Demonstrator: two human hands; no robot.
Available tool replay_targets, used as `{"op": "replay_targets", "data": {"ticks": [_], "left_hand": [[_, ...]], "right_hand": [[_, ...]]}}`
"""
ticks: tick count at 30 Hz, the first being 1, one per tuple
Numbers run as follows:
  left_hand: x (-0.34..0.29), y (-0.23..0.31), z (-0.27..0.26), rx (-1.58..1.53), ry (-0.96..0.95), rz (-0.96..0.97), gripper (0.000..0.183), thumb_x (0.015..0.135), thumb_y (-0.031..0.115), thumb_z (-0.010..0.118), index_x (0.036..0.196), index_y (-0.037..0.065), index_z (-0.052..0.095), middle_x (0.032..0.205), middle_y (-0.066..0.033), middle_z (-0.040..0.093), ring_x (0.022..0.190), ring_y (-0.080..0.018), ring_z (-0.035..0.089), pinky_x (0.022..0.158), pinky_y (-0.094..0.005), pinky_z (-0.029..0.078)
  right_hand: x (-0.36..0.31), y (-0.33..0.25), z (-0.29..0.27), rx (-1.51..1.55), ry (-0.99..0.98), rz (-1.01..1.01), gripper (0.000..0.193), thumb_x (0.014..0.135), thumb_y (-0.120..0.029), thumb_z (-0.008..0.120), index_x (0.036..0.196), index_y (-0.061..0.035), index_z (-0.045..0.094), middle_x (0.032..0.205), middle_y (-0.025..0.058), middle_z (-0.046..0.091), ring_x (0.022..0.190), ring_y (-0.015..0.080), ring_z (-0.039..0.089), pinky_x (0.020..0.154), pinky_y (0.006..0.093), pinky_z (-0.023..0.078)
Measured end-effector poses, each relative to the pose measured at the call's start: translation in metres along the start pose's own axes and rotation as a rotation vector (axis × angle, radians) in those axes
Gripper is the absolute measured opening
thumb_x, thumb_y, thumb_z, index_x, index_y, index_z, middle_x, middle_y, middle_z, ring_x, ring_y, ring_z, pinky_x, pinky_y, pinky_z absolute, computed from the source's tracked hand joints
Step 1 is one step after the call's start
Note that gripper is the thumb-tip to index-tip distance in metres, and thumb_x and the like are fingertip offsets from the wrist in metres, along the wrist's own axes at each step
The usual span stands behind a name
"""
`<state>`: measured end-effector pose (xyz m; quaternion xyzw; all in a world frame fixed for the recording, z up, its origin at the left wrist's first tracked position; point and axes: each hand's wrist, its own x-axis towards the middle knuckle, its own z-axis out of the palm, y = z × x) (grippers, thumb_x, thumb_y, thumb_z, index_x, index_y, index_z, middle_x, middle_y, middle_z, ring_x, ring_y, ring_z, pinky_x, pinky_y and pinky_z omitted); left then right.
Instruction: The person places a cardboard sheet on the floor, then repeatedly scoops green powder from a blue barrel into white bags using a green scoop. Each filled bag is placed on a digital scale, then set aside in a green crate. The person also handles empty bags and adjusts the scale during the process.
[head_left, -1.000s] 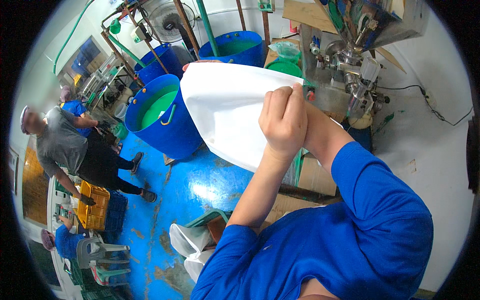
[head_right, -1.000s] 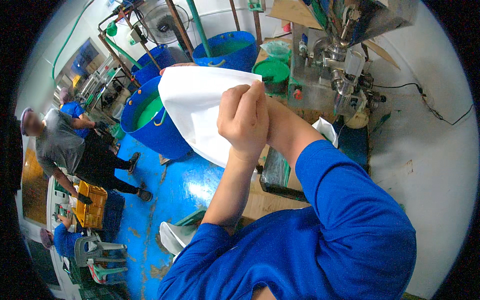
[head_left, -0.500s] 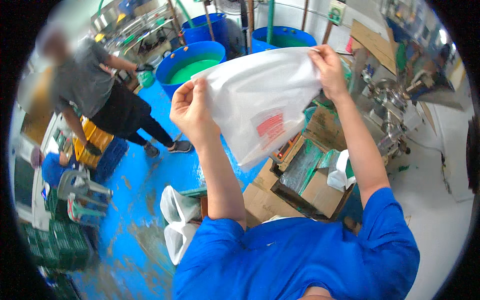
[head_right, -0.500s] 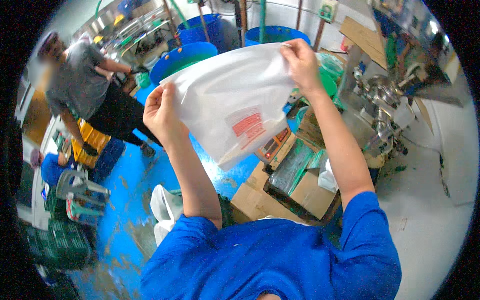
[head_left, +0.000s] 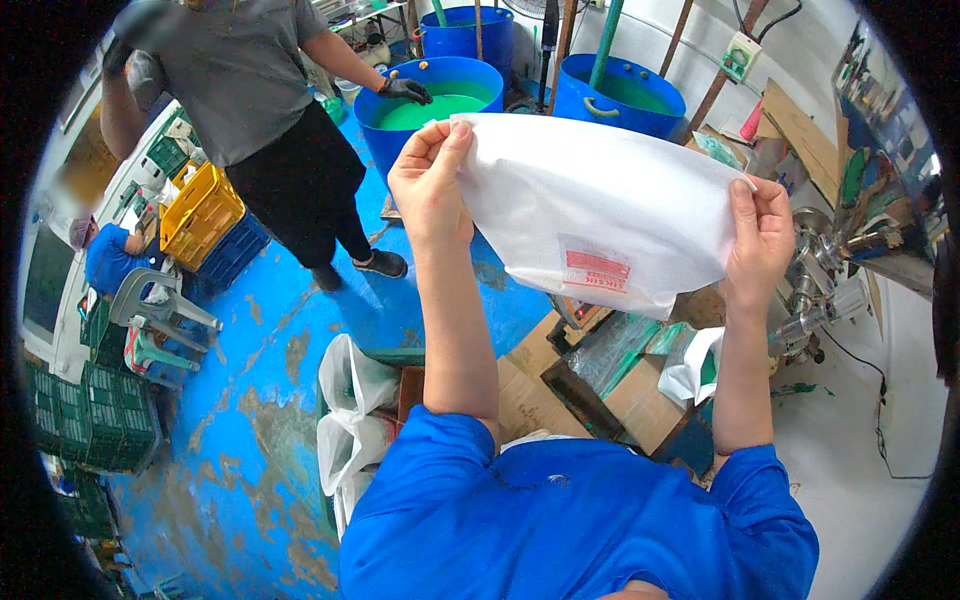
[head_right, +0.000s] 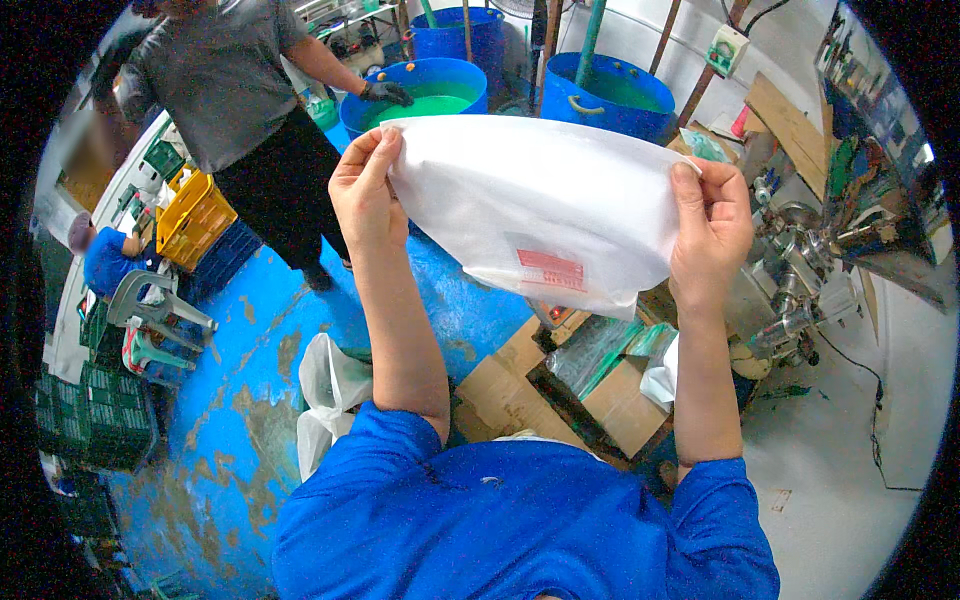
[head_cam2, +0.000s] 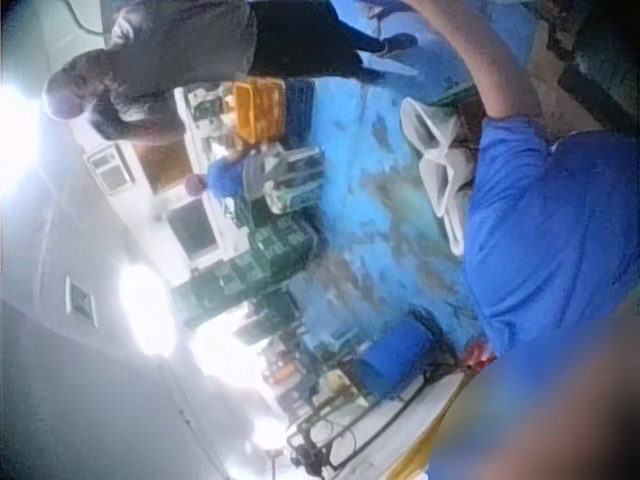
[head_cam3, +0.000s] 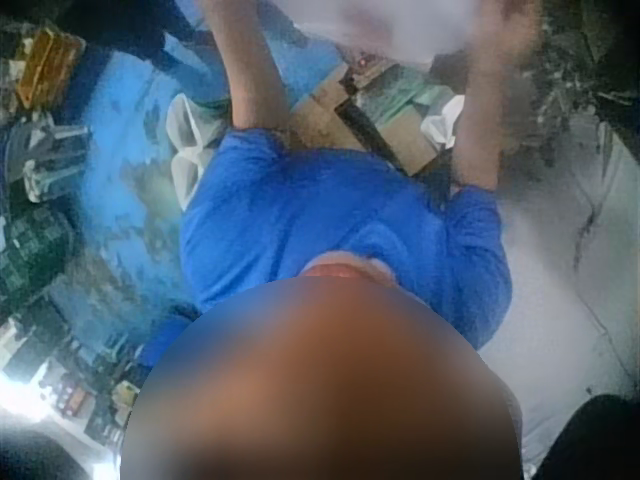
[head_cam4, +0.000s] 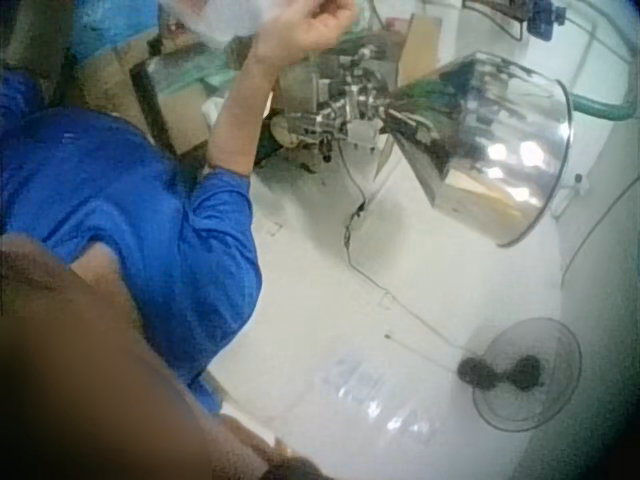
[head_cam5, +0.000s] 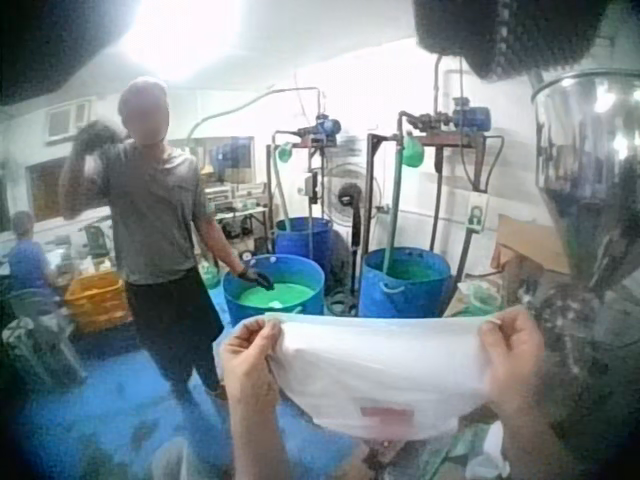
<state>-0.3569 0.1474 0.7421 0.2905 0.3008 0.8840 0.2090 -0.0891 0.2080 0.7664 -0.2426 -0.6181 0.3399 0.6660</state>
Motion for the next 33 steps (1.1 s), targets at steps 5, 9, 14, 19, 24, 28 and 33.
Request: {"op": "replay_targets", "data": {"ticks": [5, 9, 14, 19, 24, 28, 33], "left_hand": [[-0.001, -0.004, 0.005, -0.005, -0.006, -0.018, 0.012, 0.077, 0.003, 0.065, 0.087, -0.003, 0.061, 0.081, -0.0088, 0.063, 0.073, -0.0137, 0.058, 0.068, -0.0233, 0.046], [-0.004, -0.005, 0.010, -0.025, 0.014, -0.112, 0.012, 0.078, 0.003, 0.064, 0.087, -0.003, 0.061, 0.081, -0.0085, 0.063, 0.073, -0.0140, 0.058, 0.067, -0.0232, 0.046], [-0.006, -0.010, 0.019, -0.078, 0.033, -0.137, 0.011, 0.078, 0.004, 0.062, 0.085, -0.003, 0.063, 0.077, -0.0067, 0.062, 0.069, -0.0108, 0.056, 0.064, -0.0218, 0.044], [-0.007, -0.016, 0.027, -0.050, 0.047, -0.205, 0.012, 0.078, 0.002, 0.059, 0.087, -0.005, 0.062, 0.079, -0.0080, 0.062, 0.068, -0.0125, 0.057, 0.064, -0.0216, 0.044], [-0.004, -0.030, 0.041, -0.190, -0.053, -0.307, 0.019, 0.076, -0.001, 0.060, 0.093, -0.006, 0.061, 0.082, -0.0109, 0.063, 0.073, -0.0159, 0.059, 0.067, -0.0248, 0.047], [0.004, -0.050, 0.056, -0.226, -0.155, -0.367, 0.024, 0.074, -0.002, 0.061, 0.097, -0.007, 0.059, 0.088, -0.0120, 0.062, 0.078, -0.0183, 0.059, 0.071, -0.0268, 0.048], [0.023, -0.083, 0.084, -0.330, -0.227, -0.445, 0.028, 0.074, -0.002, 0.061, 0.101, -0.005, 0.057, 0.091, -0.0117, 0.061, 0.080, -0.0201, 0.059, 0.075, -0.0298, 0.048]], "right_hand": [[0.004, -0.002, -0.006, -0.023, 0.018, 0.064, 0.014, 0.085, -0.015, 0.062, 0.090, -0.0028, 0.055, 0.083, 0.0014, 0.058, 0.074, 0.0057, 0.051, 0.070, 0.0189, 0.041], [0.009, 0.000, -0.012, 0.017, 0.043, 0.161, 0.016, 0.084, -0.015, 0.063, 0.089, -0.0019, 0.055, 0.082, 0.0018, 0.058, 0.073, 0.0060, 0.051, 0.068, 0.0191, 0.041], [0.019, 0.003, -0.023, 0.037, 0.050, 0.239, 0.017, 0.084, -0.016, 0.063, 0.089, -0.0017, 0.056, 0.080, 0.0013, 0.059, 0.070, 0.0056, 0.051, 0.064, 0.0195, 0.041], [0.034, 0.005, -0.034, 0.039, 0.059, 0.337, 0.017, 0.083, -0.018, 0.064, 0.087, -0.0030, 0.057, 0.077, 0.0000, 0.059, 0.066, 0.0046, 0.051, 0.062, 0.0187, 0.041], [0.047, 0.002, -0.045, 0.035, 0.082, 0.311, 0.019, 0.083, -0.021, 0.065, 0.086, -0.0030, 0.058, 0.076, 0.0002, 0.059, 0.065, 0.0049, 0.050, 0.060, 0.0190, 0.040], [0.050, -0.009, -0.053, -0.108, 0.177, 0.286, 0.021, 0.082, -0.021, 0.066, 0.085, -0.0022, 0.058, 0.076, 0.0007, 0.059, 0.064, 0.0056, 0.051, 0.060, 0.0199, 0.041], [0.039, -0.030, -0.053, -0.074, 0.239, 0.196, 0.022, 0.081, -0.019, 0.067, 0.087, -0.0005, 0.057, 0.077, 0.0024, 0.060, 0.064, 0.0065, 0.052, 0.060, 0.0207, 0.042]]}}
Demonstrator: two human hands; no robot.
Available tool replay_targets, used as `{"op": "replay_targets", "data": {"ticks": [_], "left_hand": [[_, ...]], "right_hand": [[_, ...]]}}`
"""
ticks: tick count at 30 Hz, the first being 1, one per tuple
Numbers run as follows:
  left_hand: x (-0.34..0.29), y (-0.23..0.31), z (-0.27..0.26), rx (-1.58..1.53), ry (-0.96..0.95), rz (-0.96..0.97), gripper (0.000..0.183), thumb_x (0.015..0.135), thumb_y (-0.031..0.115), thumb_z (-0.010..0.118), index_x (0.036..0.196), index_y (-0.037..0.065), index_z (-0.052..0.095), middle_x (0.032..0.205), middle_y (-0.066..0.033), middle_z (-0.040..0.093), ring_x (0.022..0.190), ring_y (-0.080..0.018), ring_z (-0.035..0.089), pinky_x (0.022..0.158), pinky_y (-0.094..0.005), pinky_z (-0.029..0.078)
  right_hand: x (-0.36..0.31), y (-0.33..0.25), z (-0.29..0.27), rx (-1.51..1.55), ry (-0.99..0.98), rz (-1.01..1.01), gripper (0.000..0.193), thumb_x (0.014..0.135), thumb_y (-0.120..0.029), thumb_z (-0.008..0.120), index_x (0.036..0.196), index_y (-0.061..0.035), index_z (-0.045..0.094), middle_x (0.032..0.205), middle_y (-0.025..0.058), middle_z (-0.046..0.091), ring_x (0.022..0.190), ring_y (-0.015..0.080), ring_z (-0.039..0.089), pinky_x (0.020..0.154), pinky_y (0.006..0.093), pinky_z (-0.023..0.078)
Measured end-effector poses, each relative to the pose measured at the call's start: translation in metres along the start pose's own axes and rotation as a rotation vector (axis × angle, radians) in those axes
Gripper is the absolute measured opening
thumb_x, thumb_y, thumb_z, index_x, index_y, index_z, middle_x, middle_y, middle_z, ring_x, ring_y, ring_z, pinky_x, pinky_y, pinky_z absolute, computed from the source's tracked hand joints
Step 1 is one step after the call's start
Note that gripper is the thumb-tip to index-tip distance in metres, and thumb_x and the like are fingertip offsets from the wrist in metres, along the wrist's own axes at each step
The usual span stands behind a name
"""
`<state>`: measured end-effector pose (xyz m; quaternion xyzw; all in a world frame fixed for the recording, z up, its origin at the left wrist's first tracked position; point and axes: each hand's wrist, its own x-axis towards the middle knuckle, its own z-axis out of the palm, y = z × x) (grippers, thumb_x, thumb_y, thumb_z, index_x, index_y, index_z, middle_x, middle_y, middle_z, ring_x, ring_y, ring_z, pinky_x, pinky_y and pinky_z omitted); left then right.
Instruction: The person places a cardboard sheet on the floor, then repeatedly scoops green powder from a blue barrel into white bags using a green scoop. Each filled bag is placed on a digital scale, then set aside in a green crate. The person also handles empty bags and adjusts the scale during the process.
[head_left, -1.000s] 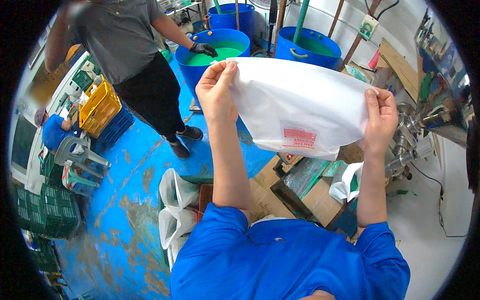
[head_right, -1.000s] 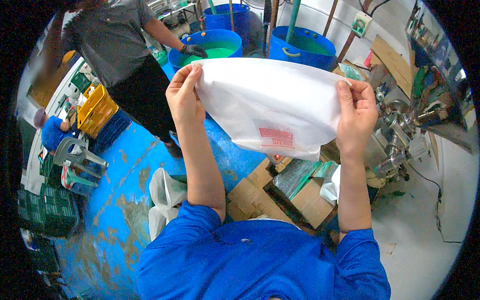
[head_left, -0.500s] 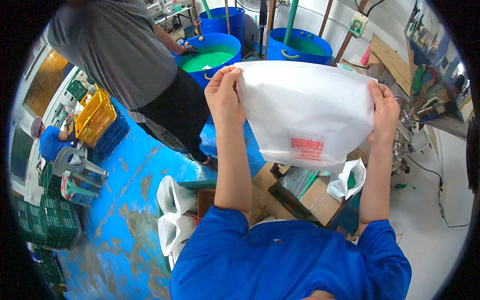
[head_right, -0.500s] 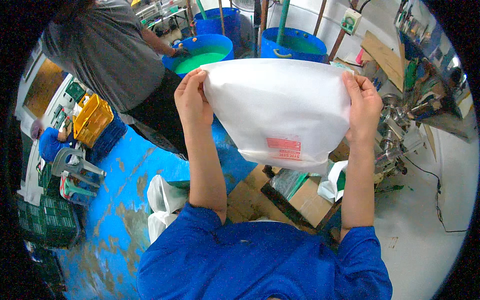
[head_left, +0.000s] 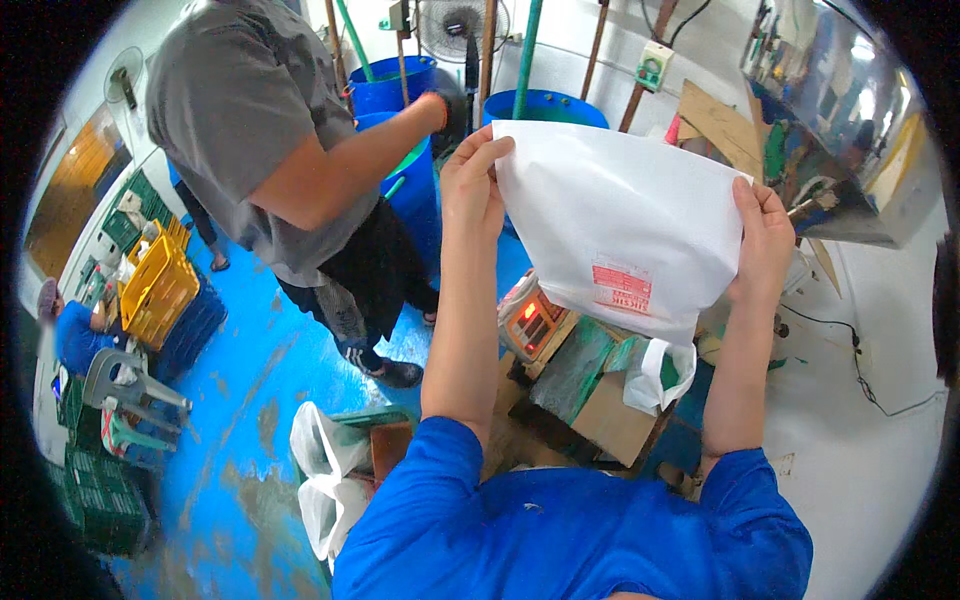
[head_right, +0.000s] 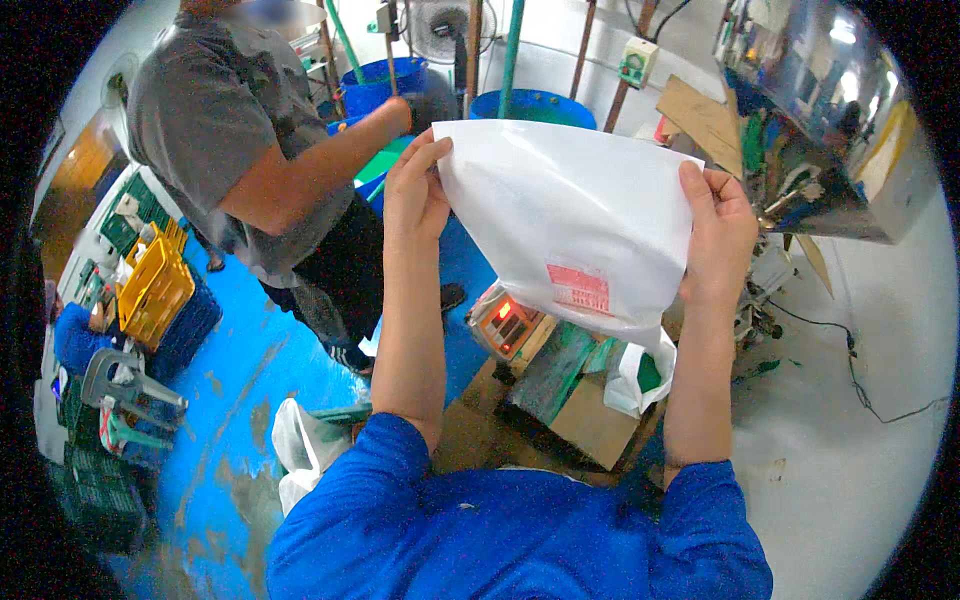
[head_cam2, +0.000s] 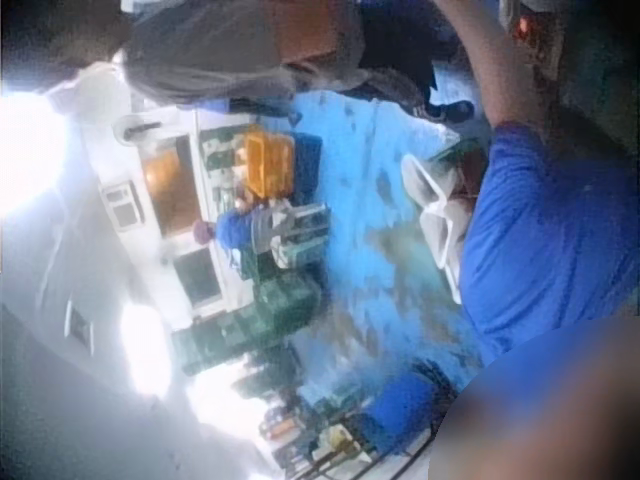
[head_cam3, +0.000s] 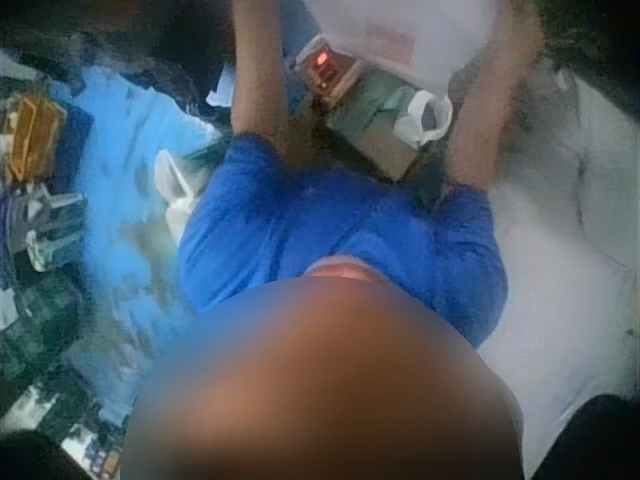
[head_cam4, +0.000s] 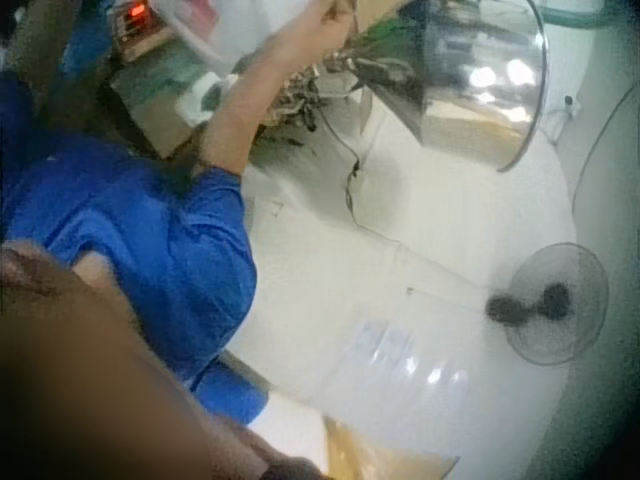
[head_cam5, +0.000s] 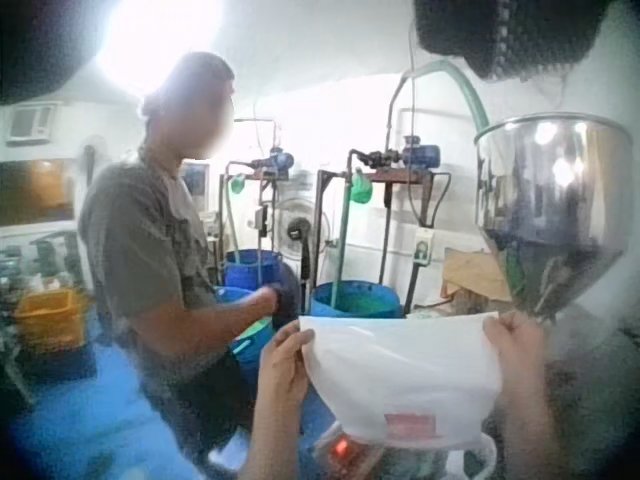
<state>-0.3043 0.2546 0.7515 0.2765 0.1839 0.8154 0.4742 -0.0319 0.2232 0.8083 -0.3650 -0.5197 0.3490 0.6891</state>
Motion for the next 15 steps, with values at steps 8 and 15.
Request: {"op": "replay_targets", "data": {"ticks": [8, 15], "left_hand": [[0.049, -0.055, 0.041, -0.130, -0.166, -0.257, 0.030, 0.078, 0.004, 0.058, 0.107, -0.001, 0.052, 0.094, -0.0100, 0.060, 0.085, -0.0197, 0.061, 0.076, -0.0321, 0.051], [0.051, -0.080, 0.074, -0.141, -0.090, -0.249, 0.036, 0.072, 0.002, 0.063, 0.106, -0.003, 0.053, 0.091, -0.0095, 0.056, 0.075, -0.0179, 0.057, 0.062, -0.0241, 0.049]], "right_hand": [[-0.018, -0.031, -0.008, 0.170, 0.018, -0.144, 0.013, 0.084, -0.012, 0.063, 0.084, -0.0018, 0.055, 0.077, 0.0037, 0.060, 0.065, 0.0068, 0.055, 0.059, 0.0192, 0.044], [-0.033, -0.036, -0.019, 0.127, 0.146, -0.237, 0.012, 0.083, -0.010, 0.063, 0.079, -0.0047, 0.054, 0.067, -0.0008, 0.056, 0.052, 0.0033, 0.049, 0.046, 0.0172, 0.039]]}}
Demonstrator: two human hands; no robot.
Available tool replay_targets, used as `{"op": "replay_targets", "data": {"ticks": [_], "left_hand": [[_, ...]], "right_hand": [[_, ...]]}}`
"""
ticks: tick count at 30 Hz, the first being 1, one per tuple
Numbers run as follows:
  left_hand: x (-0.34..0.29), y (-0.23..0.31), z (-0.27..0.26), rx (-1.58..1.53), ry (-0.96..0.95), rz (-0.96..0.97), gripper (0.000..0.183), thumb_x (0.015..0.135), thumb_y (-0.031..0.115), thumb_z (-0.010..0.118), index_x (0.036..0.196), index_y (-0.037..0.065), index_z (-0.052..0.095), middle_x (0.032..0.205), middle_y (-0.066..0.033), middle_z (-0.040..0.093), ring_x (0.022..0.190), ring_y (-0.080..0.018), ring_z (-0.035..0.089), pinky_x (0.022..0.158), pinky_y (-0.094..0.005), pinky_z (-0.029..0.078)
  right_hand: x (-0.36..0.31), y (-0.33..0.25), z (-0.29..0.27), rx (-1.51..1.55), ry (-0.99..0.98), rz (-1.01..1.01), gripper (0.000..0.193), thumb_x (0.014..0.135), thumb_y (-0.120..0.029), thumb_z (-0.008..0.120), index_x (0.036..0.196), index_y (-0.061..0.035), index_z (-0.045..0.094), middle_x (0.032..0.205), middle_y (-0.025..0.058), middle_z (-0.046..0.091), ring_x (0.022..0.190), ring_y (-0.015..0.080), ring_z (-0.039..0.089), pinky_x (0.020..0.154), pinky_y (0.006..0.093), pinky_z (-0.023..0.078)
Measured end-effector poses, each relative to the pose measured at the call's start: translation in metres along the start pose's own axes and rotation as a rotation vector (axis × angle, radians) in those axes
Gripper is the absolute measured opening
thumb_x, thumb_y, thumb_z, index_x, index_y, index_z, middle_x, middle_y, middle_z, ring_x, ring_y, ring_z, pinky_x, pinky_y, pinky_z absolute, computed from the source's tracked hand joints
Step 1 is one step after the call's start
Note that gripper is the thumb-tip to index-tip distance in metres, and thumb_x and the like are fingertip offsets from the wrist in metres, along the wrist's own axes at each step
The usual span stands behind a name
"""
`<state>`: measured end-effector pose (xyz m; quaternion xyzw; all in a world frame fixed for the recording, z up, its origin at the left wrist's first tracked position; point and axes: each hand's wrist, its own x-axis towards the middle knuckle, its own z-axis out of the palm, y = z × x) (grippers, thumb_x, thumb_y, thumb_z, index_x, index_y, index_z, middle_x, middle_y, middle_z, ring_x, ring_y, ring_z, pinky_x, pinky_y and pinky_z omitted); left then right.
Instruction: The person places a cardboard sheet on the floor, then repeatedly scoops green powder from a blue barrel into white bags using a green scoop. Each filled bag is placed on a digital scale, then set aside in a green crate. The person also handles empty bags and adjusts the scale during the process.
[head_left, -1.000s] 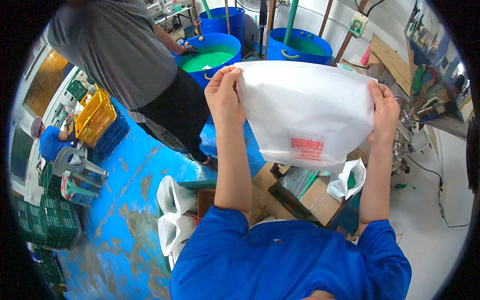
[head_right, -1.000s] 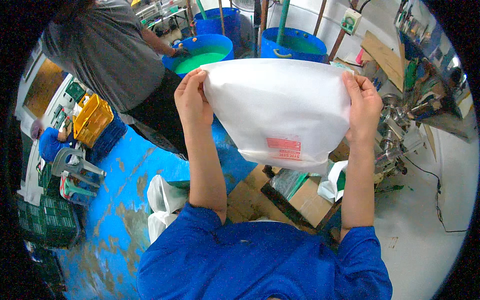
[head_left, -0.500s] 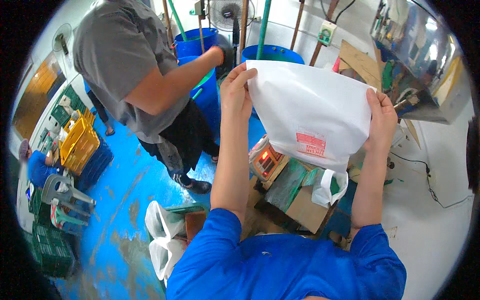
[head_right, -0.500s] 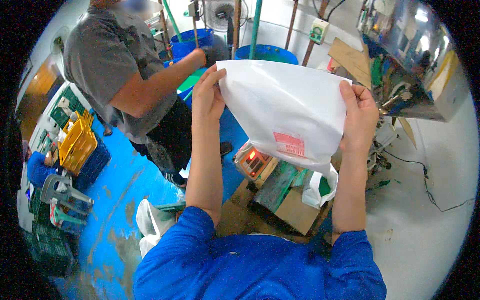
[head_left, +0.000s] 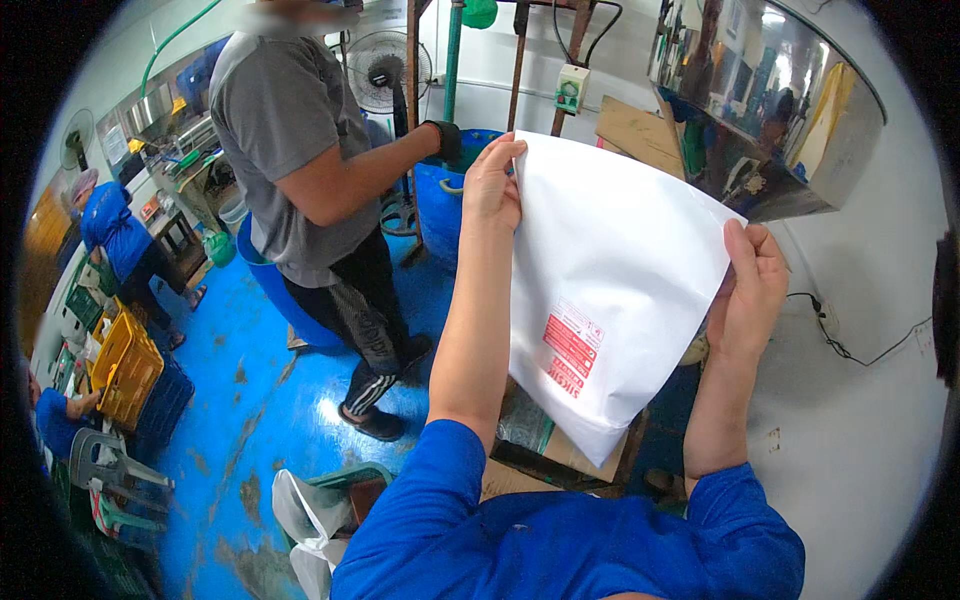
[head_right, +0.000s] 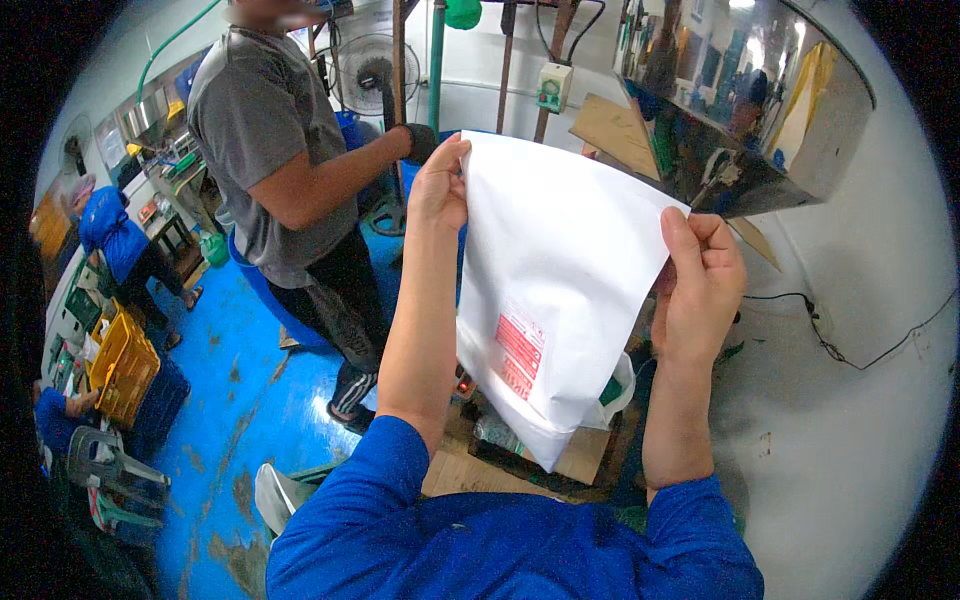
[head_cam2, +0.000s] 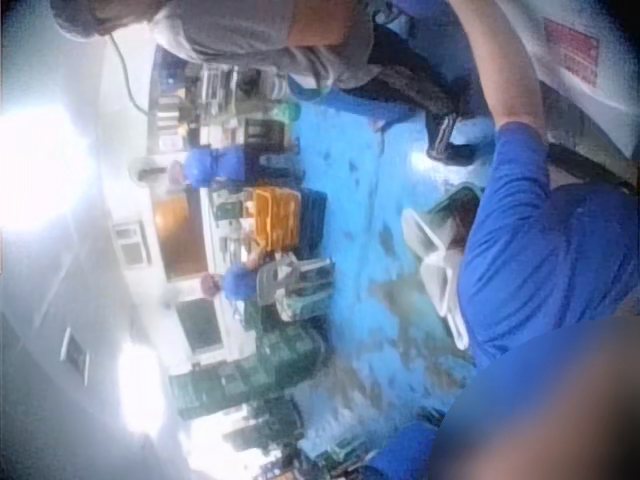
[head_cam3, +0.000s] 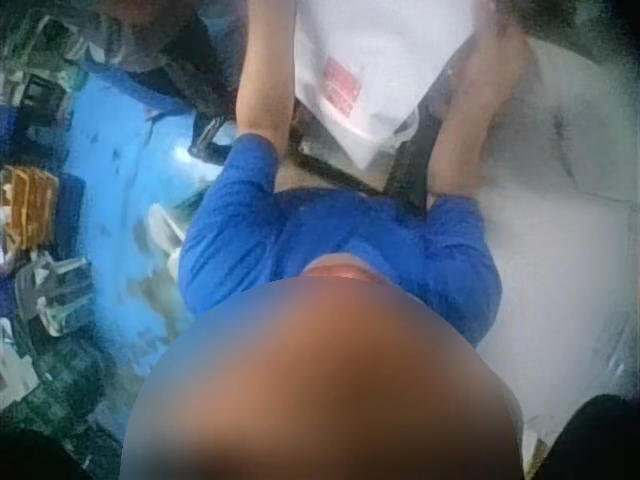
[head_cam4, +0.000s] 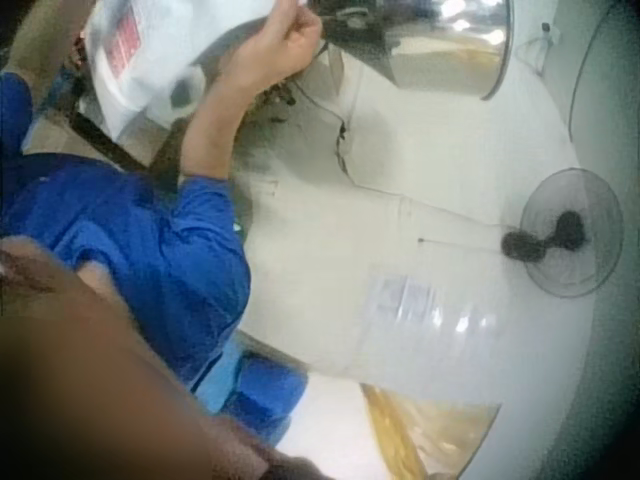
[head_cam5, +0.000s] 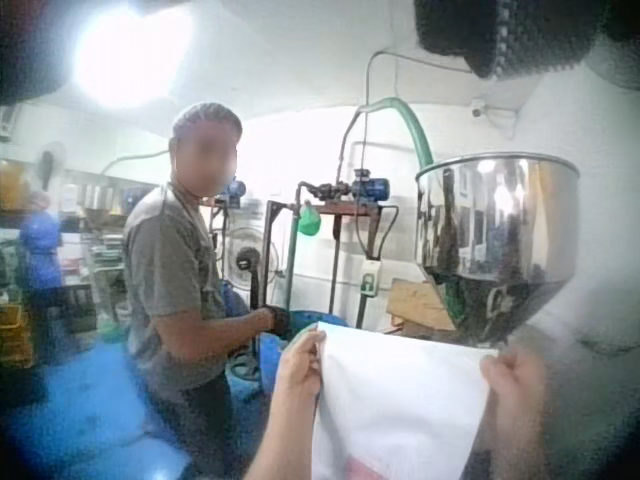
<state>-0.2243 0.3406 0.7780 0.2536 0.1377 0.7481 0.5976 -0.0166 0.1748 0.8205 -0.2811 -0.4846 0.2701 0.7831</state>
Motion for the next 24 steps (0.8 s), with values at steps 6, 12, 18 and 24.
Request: {"op": "replay_targets", "data": {"ticks": [6, 12, 18, 24], "left_hand": [[0.014, -0.015, 0.005, 0.068, -0.099, -0.075, 0.039, 0.078, 0.009, 0.063, 0.113, 0.000, 0.051, 0.088, -0.0067, 0.058, 0.073, -0.0135, 0.059, 0.057, -0.0223, 0.050], [0.025, -0.032, 0.008, 0.044, -0.071, -0.090, 0.035, 0.075, 0.006, 0.063, 0.108, 0.000, 0.051, 0.086, -0.0047, 0.055, 0.069, -0.0116, 0.055, 0.052, -0.0211, 0.045], [0.032, -0.040, 0.014, 0.016, -0.113, -0.163, 0.031, 0.070, 0.002, 0.064, 0.098, 0.003, 0.052, 0.076, -0.0008, 0.050, 0.060, -0.0080, 0.048, 0.044, -0.0175, 0.035], [0.039, -0.047, 0.012, -0.007, -0.110, -0.188, 0.023, 0.070, 0.002, 0.065, 0.090, 0.004, 0.054, 0.070, -0.0003, 0.050, 0.060, -0.0103, 0.050, 0.047, -0.0205, 0.041]], "right_hand": [[-0.005, -0.007, -0.008, 0.012, -0.002, -0.010, 0.014, 0.083, -0.009, 0.062, 0.075, -0.0052, 0.052, 0.063, -0.0008, 0.055, 0.045, 0.0019, 0.046, 0.038, 0.0164, 0.036], [-0.010, -0.012, -0.005, -0.011, 0.016, -0.014, 0.013, 0.084, -0.009, 0.060, 0.077, -0.0039, 0.051, 0.063, 0.0013, 0.055, 0.044, 0.0036, 0.050, 0.036, 0.0171, 0.043], [-0.019, -0.016, 0.001, 0.001, -0.077, -0.012, 0.011, 0.084, -0.008, 0.059, 0.077, -0.0077, 0.051, 0.067, 0.0013, 0.058, 0.050, 0.0033, 0.052, 0.043, 0.0155, 0.041], [-0.021, -0.007, 0.007, 0.038, -0.065, -0.021, 0.009, 0.084, -0.006, 0.057, 0.082, -0.0006, 0.050, 0.067, 0.0052, 0.056, 0.045, 0.0100, 0.055, 0.039, 0.0240, 0.049]]}}
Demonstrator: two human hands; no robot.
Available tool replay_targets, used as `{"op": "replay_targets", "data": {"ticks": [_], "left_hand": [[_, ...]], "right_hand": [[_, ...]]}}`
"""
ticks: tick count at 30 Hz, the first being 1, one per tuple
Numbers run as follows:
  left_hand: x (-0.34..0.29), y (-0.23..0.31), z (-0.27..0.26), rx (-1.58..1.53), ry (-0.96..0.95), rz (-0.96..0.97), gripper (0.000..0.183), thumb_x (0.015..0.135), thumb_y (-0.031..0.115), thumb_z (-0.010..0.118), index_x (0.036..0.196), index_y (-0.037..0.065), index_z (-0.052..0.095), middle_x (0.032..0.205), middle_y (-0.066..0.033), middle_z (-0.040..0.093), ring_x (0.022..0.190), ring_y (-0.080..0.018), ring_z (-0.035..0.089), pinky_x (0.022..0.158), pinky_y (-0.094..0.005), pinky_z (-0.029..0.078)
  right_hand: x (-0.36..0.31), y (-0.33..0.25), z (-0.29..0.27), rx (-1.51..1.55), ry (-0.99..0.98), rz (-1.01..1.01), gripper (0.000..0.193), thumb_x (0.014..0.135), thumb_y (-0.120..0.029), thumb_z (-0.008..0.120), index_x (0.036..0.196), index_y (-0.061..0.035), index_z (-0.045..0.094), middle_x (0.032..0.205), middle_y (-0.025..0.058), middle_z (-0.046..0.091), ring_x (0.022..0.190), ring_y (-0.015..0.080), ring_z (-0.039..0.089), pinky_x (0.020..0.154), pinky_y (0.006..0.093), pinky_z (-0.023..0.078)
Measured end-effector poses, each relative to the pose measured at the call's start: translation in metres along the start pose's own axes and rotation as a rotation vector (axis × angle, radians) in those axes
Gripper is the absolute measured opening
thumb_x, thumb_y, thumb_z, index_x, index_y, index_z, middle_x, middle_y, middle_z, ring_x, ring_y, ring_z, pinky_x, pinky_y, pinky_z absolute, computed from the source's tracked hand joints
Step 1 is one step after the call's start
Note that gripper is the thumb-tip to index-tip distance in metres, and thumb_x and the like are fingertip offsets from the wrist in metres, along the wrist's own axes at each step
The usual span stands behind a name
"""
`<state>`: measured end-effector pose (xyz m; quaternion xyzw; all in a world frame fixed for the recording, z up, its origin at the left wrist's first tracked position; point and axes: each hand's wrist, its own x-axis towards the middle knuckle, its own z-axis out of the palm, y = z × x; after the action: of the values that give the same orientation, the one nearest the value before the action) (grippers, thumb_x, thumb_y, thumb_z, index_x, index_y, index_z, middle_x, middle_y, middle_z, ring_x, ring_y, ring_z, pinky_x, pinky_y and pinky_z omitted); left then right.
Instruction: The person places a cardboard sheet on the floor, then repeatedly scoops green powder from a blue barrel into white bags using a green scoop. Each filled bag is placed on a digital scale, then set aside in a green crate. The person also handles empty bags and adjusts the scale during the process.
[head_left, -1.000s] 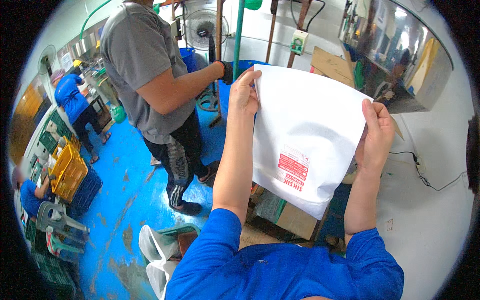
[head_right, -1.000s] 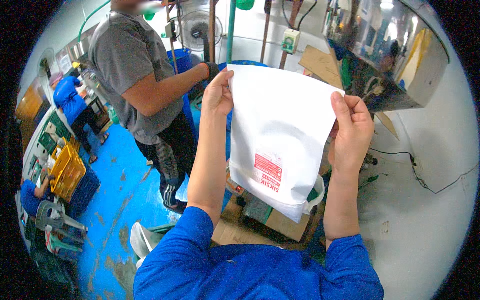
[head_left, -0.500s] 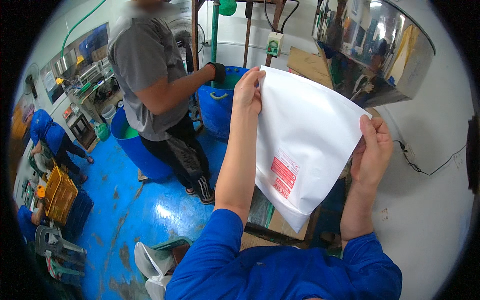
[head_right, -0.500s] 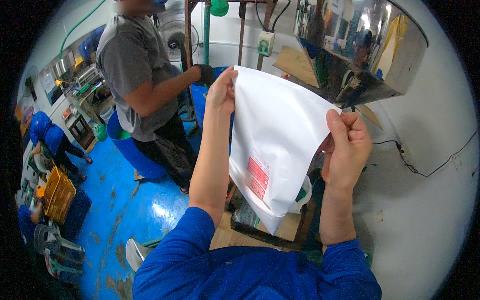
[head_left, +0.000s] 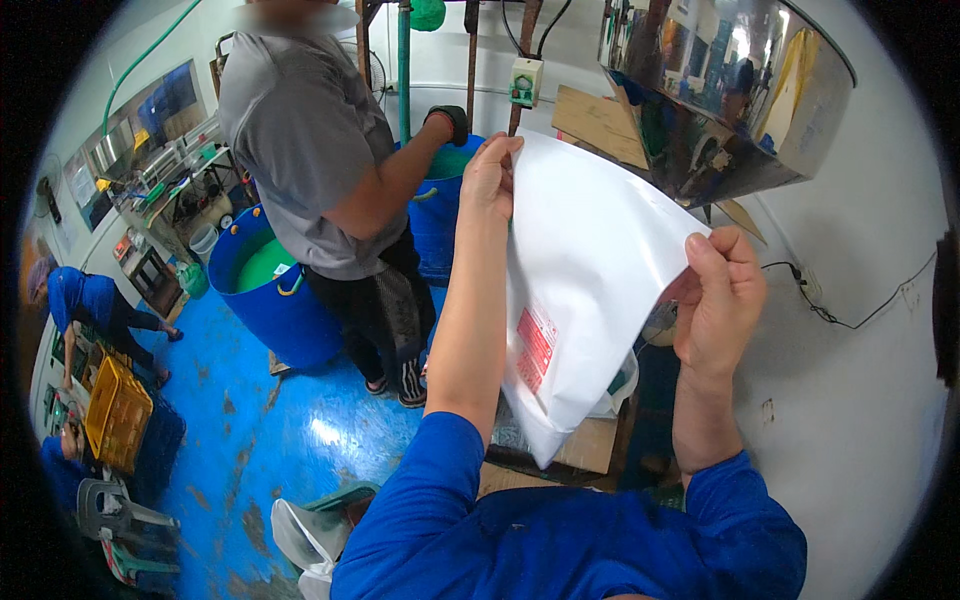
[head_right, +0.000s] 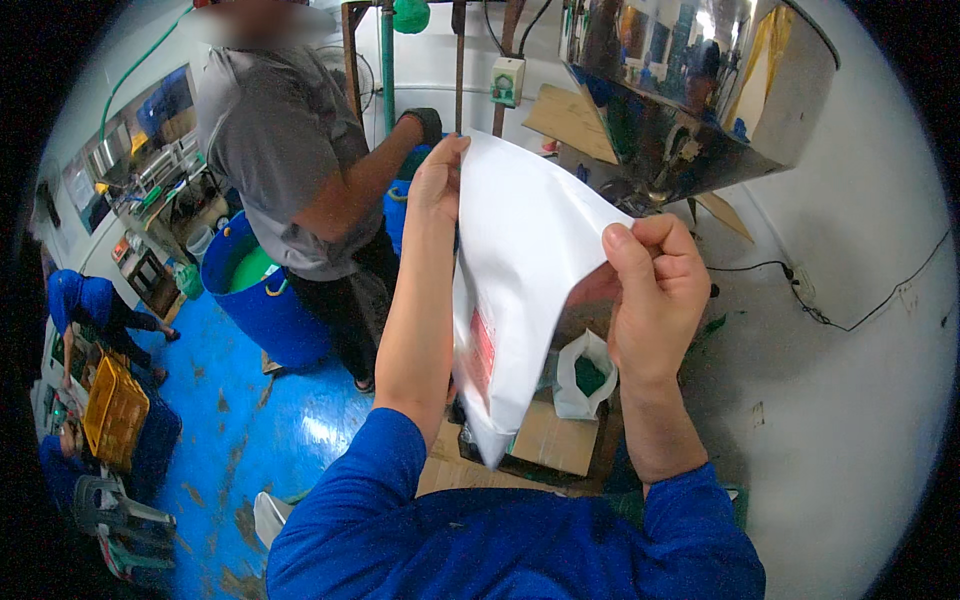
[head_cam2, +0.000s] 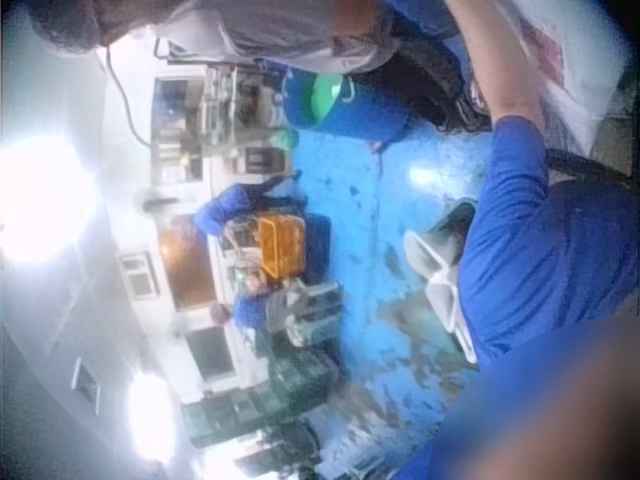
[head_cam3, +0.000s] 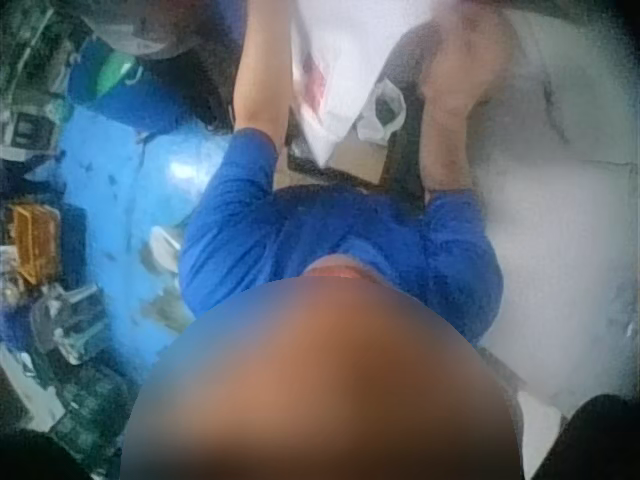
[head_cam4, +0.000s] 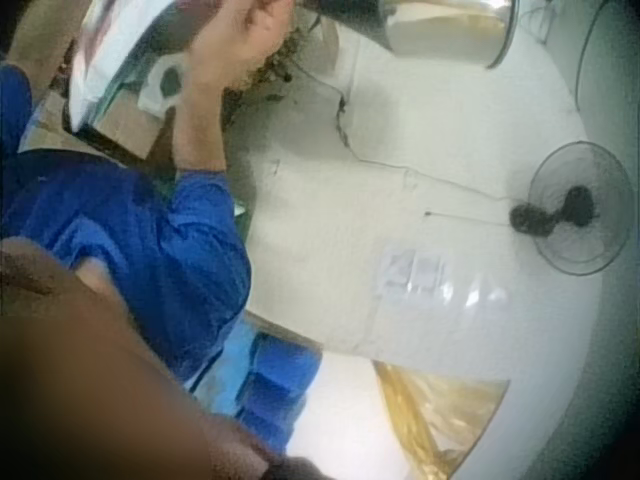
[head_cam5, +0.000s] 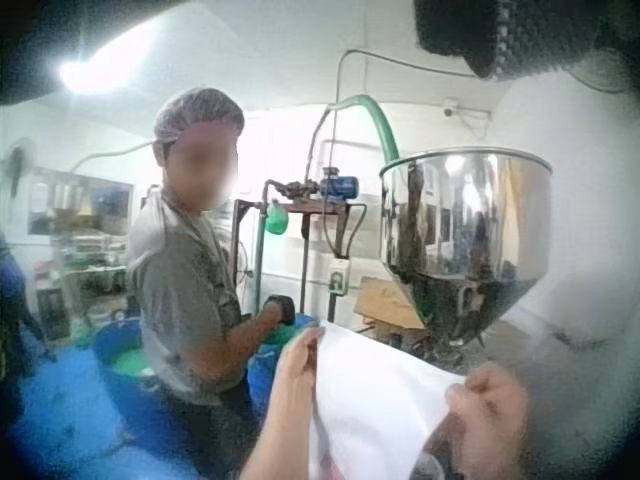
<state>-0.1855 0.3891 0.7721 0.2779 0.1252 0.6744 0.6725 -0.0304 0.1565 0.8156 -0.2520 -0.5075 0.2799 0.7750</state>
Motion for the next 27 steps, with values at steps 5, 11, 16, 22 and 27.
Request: {"op": "replay_targets", "data": {"ticks": [5, 11, 16, 22, 27], "left_hand": [[0.007, 0.000, -0.006, -0.055, 0.047, 0.007, 0.025, 0.070, 0.001, 0.064, 0.092, 0.003, 0.054, 0.075, -0.0033, 0.052, 0.065, -0.0148, 0.054, 0.055, -0.0268, 0.047], [0.010, 0.001, -0.012, -0.091, -0.053, -0.029, 0.025, 0.071, -0.001, 0.063, 0.093, 0.003, 0.052, 0.078, -0.0053, 0.053, 0.071, -0.0165, 0.055, 0.061, -0.0299, 0.050], [0.005, 0.004, -0.008, -0.090, 0.005, -0.024, 0.030, 0.071, -0.001, 0.063, 0.098, 0.004, 0.049, 0.079, -0.0053, 0.053, 0.072, -0.0173, 0.056, 0.061, -0.0297, 0.050], [-0.009, 0.008, -0.008, -0.033, -0.021, 0.173, 0.032, 0.071, -0.002, 0.064, 0.097, 0.007, 0.048, 0.080, -0.0049, 0.053, 0.072, -0.0163, 0.056, 0.060, -0.0275, 0.049], [-0.021, 0.006, 0.002, 0.036, -0.052, 0.375, 0.034, 0.071, 0.000, 0.067, 0.097, 0.007, 0.046, 0.080, -0.0047, 0.054, 0.070, -0.0148, 0.056, 0.063, -0.0248, 0.047]], "right_hand": [[-0.001, 0.005, 0.004, -0.006, -0.087, 0.000, 0.007, 0.084, -0.005, 0.053, 0.082, -0.0006, 0.048, 0.065, 0.0063, 0.055, 0.047, 0.0130, 0.058, 0.041, 0.0267, 0.050], [-0.004, 0.003, 0.011, -0.031, -0.111, -0.012, 0.006, 0.085, -0.004, 0.052, 0.082, -0.0008, 0.047, 0.064, 0.0061, 0.056, 0.047, 0.0131, 0.058, 0.042, 0.0263, 0.051], [-0.004, 0.007, 0.009, -0.089, -0.116, -0.060, 0.006, 0.085, -0.004, 0.052, 0.081, -0.0013, 0.048, 0.065, 0.0050, 0.056, 0.048, 0.0110, 0.058, 0.043, 0.0247, 0.051], [0.013, 0.006, -0.021, -0.341, 0.068, -0.091, 0.008, 0.085, -0.008, 0.056, 0.083, -0.0016, 0.053, 0.067, -0.0009, 0.055, 0.055, 0.0020, 0.048, 0.049, 0.0160, 0.040], [0.036, 0.009, -0.035, -0.488, 0.168, -0.156, 0.010, 0.086, -0.010, 0.057, 0.087, -0.0002, 0.055, 0.074, -0.0024, 0.054, 0.066, 0.0023, 0.046, 0.059, 0.0161, 0.038]]}}
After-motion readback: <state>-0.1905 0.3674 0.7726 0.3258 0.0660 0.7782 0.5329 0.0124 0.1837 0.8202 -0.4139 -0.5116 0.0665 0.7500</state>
